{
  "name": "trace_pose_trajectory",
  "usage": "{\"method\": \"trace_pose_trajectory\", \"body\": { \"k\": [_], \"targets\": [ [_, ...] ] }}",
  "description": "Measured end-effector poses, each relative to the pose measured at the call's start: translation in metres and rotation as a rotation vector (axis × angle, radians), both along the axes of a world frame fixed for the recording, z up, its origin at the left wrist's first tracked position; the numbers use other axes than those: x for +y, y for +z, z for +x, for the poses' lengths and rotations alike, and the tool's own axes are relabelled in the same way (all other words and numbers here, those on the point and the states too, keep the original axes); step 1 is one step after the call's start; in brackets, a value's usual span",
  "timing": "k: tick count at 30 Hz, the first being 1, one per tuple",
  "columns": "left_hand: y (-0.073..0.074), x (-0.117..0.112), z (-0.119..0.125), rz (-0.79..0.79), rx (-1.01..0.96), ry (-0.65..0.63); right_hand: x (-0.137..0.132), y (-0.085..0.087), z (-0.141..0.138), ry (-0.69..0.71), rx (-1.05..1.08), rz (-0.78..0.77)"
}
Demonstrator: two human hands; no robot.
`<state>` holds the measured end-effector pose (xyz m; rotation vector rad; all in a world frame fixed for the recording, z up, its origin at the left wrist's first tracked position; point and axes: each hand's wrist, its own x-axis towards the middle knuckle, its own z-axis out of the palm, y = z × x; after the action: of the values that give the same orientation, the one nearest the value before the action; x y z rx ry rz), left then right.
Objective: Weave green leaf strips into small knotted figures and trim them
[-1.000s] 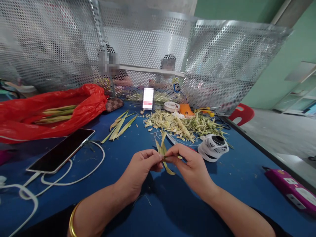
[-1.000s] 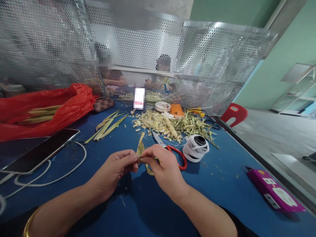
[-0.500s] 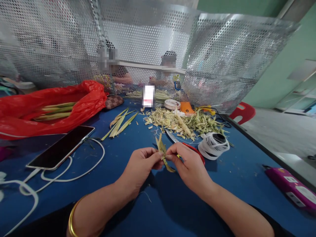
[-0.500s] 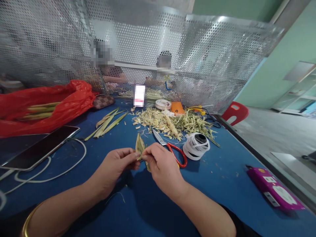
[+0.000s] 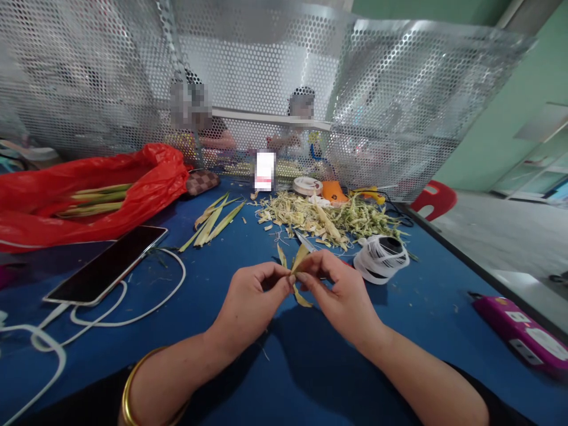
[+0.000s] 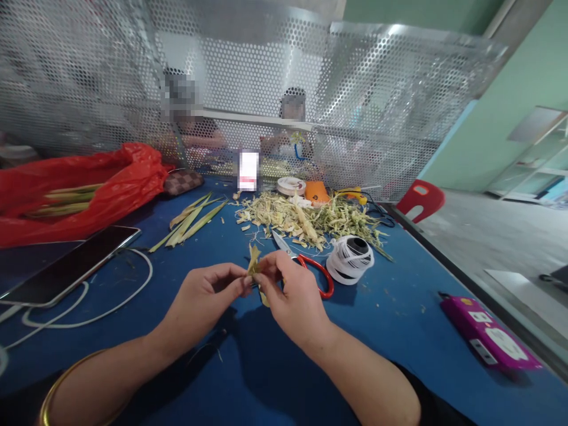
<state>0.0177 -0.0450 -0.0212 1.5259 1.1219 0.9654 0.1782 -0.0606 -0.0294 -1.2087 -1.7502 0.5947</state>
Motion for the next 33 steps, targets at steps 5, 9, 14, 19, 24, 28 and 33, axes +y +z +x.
{"method": "trace_pose_trajectory", "body": {
  "k": [5,9,14,19,24,28,33],
  "targets": [
    [0.0032,0.0023,-0.0001,-0.129,-0.172,-0.018,0.0008,-0.0003,0.0015,0.044,-0.058,0.158],
    [0.0017,0.0033,-0.001,-0.213,-0.257,-0.064,0.0021,0.0,0.0033,0.032,-0.114,0.292],
    [0.002,0.0019,-0.0003,-0.242,-0.277,-0.065,0.0036,-0.0019,0.0043,0.023,-0.109,0.322],
    [0.003,0.0012,0.0008,-0.349,-0.305,-0.068,0.0027,-0.0031,0.0041,0.035,-0.172,0.362],
    [-0.0002,0.0022,-0.0005,-0.419,-0.304,-0.037,0.0016,-0.0007,0.0034,0.049,-0.243,0.424],
    [-0.0034,0.0029,-0.0008,-0.432,-0.327,-0.038,0.0013,0.0025,0.003,0.047,-0.309,0.44],
    [-0.0028,0.0023,0.0006,-0.46,-0.363,-0.035,0.0028,0.0013,0.0046,0.05,-0.302,0.424]
  ]
}}
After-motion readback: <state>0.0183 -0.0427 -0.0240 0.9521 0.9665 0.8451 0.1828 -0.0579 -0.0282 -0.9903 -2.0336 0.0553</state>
